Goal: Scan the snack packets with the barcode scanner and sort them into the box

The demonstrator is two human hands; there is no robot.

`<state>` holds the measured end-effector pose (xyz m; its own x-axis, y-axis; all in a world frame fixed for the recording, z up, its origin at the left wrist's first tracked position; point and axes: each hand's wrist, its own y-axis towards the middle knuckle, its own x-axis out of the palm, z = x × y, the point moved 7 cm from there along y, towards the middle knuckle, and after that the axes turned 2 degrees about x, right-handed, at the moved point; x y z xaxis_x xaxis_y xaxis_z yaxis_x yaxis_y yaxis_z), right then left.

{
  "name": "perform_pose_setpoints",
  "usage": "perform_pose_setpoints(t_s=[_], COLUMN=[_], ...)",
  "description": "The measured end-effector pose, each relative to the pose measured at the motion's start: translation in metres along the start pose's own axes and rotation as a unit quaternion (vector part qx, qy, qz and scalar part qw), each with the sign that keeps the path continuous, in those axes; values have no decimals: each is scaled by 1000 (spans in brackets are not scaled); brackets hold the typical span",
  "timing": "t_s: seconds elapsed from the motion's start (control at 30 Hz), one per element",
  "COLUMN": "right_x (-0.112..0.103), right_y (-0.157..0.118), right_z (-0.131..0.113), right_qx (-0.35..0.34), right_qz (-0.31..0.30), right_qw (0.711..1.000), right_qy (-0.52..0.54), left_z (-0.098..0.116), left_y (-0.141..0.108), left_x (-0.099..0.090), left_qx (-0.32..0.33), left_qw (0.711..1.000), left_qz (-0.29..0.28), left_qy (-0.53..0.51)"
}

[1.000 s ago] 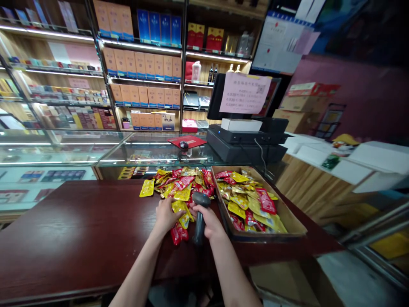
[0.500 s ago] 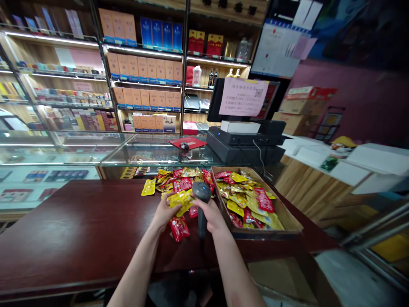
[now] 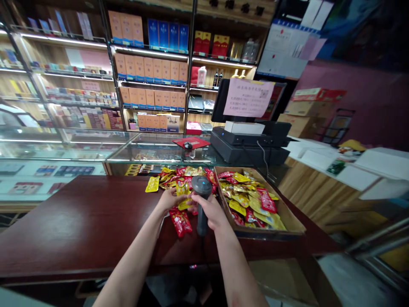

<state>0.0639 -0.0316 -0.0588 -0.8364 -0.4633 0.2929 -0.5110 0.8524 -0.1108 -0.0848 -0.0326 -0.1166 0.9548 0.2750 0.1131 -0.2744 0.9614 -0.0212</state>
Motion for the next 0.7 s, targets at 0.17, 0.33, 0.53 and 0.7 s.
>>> perform_pose_setpoints(t_s=[0.17, 0.33, 0.53, 0.7], right_x=[18, 18, 18, 20], right_y=[-13, -13, -15, -17], right_z=[14, 15, 15, 13], right_qx=[64, 56, 64, 62], right_qz=[-51, -24, -27, -33], right_qw=[996, 997, 996, 996], right_qy=[-30, -49, -47, -51], left_z=[4, 4, 2, 3], left_y=[17, 25, 22, 20], left_x=[-7, -9, -14, -14], left_qx=[9, 15, 24, 32], left_qw=[999, 998, 998, 998], left_qz=[50, 57, 62, 59], left_qy=[2, 10, 14, 15])
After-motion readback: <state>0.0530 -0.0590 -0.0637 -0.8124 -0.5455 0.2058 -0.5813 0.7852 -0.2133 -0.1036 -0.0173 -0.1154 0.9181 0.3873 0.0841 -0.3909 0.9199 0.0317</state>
